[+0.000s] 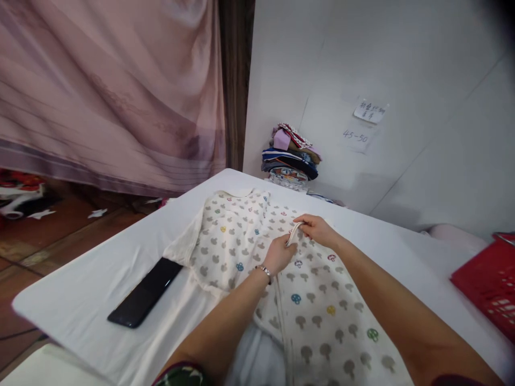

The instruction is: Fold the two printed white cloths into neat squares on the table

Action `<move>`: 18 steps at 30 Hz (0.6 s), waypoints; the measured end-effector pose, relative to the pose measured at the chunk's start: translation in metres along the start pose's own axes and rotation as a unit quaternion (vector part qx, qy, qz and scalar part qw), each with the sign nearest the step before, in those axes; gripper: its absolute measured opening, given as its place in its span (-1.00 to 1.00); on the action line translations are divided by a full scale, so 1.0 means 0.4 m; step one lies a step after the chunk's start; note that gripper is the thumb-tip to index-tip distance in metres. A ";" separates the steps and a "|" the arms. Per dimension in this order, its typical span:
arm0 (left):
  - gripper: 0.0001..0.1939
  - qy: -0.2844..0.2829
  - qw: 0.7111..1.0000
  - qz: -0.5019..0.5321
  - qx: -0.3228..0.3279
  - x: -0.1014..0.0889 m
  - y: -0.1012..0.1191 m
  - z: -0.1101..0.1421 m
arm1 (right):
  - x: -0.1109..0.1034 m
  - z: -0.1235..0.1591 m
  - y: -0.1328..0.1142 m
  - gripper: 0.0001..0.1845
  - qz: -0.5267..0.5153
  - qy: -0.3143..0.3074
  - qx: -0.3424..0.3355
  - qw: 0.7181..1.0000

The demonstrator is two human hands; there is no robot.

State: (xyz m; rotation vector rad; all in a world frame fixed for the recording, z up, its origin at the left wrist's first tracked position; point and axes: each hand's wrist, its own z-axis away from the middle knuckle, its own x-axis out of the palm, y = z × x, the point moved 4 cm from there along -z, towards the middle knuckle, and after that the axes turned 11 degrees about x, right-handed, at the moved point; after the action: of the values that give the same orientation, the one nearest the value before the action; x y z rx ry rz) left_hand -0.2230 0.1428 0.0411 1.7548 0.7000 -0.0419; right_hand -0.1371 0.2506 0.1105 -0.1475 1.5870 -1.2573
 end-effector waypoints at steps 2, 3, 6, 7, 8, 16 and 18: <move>-0.82 -0.005 1.000 0.016 0.014 0.008 0.028 0.011 | -0.026 0.030 -0.012 -0.67 -0.012 -0.009 -0.001 1.000; -0.82 -0.003 1.000 0.014 0.018 0.011 0.043 0.020 | -0.041 0.047 -0.019 -0.67 -0.018 -0.014 0.003 1.000; -0.84 -0.022 0.999 -0.029 0.024 0.032 0.091 0.052 | -0.094 0.110 -0.038 -0.69 -0.022 -0.031 0.016 0.999; -0.84 -0.035 0.997 -0.057 0.029 0.042 0.106 0.065 | -0.116 0.133 -0.042 -0.70 -0.021 -0.029 0.020 0.999; -0.84 -0.048 0.994 -0.089 0.036 0.054 0.121 0.078 | -0.141 0.159 -0.043 -0.71 -0.020 -0.022 0.025 0.999; -0.60 -0.180 0.952 -0.225 0.106 0.160 0.226 0.175 | -0.378 0.415 0.048 -0.78 -0.051 0.109 0.089 0.989; -0.60 -0.234 0.941 -0.214 0.118 0.203 0.278 0.204 | -0.443 0.484 0.080 -0.85 -0.101 0.172 0.084 0.976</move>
State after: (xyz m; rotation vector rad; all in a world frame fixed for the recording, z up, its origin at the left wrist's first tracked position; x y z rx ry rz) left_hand -0.0773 0.0899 0.0816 1.6928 0.7274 -0.8440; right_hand 0.1037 0.2548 0.2200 0.0201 1.7815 -1.6383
